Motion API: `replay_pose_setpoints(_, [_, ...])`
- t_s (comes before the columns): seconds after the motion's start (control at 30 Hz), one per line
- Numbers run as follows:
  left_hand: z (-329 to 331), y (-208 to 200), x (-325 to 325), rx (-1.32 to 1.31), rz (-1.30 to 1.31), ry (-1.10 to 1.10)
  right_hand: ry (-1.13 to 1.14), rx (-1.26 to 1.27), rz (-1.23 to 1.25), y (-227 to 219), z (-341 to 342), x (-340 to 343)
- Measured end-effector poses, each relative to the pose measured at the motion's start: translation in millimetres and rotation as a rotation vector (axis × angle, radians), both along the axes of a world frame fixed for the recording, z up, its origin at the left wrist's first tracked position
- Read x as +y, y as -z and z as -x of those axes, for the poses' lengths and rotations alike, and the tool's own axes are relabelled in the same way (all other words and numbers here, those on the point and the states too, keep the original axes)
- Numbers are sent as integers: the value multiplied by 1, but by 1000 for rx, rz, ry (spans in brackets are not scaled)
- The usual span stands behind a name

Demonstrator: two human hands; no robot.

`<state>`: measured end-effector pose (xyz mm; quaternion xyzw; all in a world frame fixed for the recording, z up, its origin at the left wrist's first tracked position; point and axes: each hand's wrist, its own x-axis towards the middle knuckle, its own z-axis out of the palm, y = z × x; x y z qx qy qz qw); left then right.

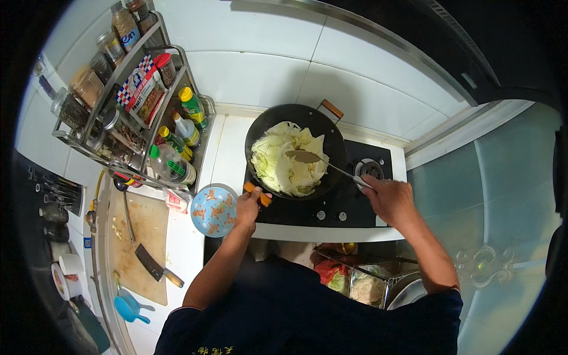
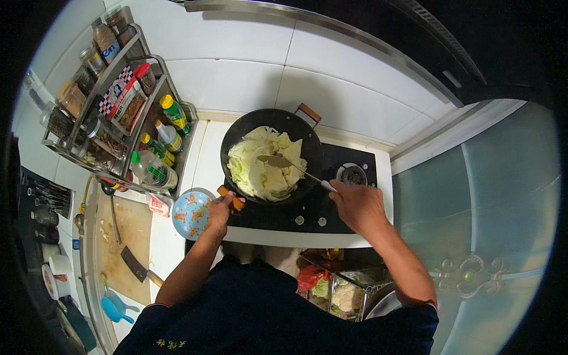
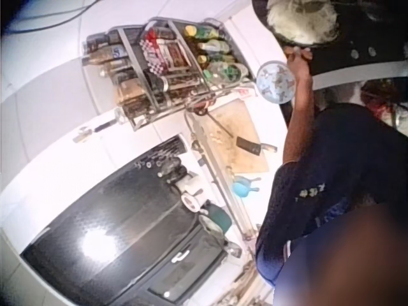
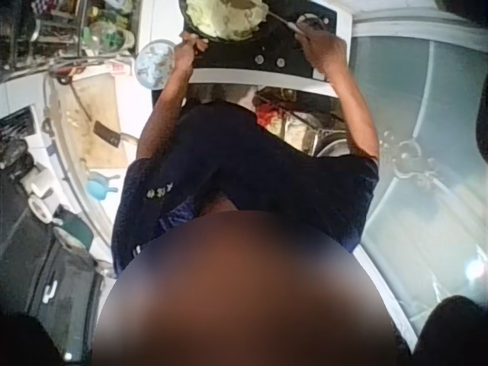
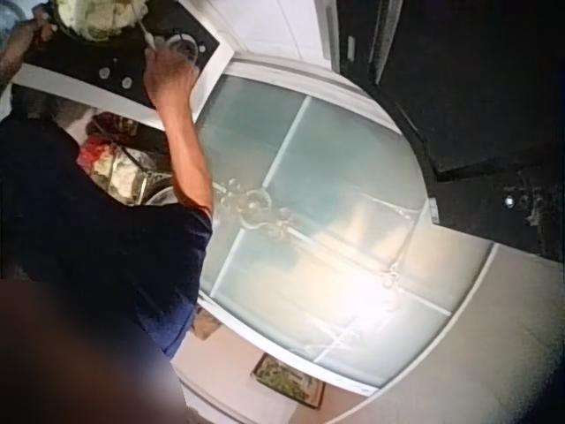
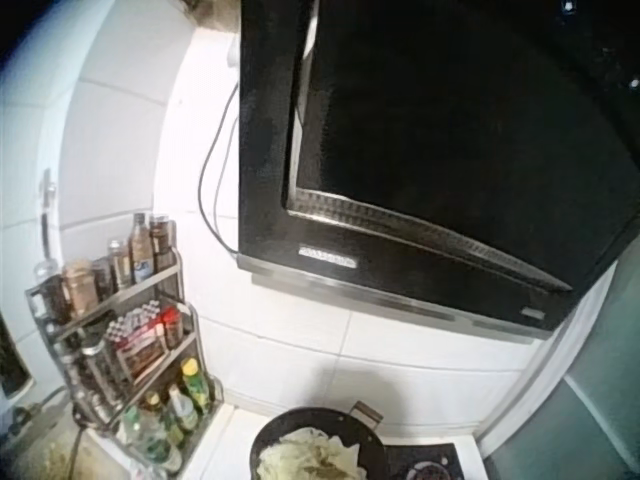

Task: The person chops cabbage on a cutting board using a cleaver and transfers it into a wok on a stovetop. They add water, salt, soy sauce, and another seasoning, then stir the cabbage with a spatula while it cooks.

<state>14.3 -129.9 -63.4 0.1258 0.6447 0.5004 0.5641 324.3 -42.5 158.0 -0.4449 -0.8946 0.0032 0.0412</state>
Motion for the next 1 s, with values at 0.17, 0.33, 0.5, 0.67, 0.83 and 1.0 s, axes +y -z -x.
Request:
replay_pose_setpoints(0.17, [1,0,-1,-14,7,11,64,19,62,-3,14,-45])
replay_pose_setpoints(0.33, [-3,8,0,-42,-51,-21,37,-126,132,69,31,-44])
replay_pose_setpoints(0.5, [-3,2,-3,-54,-40,-10,68,-289,85,127,49,3])
replay_pose_setpoints(0.67, [-6,20,-2,-38,-94,-36,134,-195,119,100,48,12])
replay_pose_setpoints(0.83, [-10,11,1,-33,-77,-28,260,-189,45,6,40,32])
replay_pose_setpoints(1.0, [-11,18,0,-40,-96,-21,161,-440,-146,60,43,114])
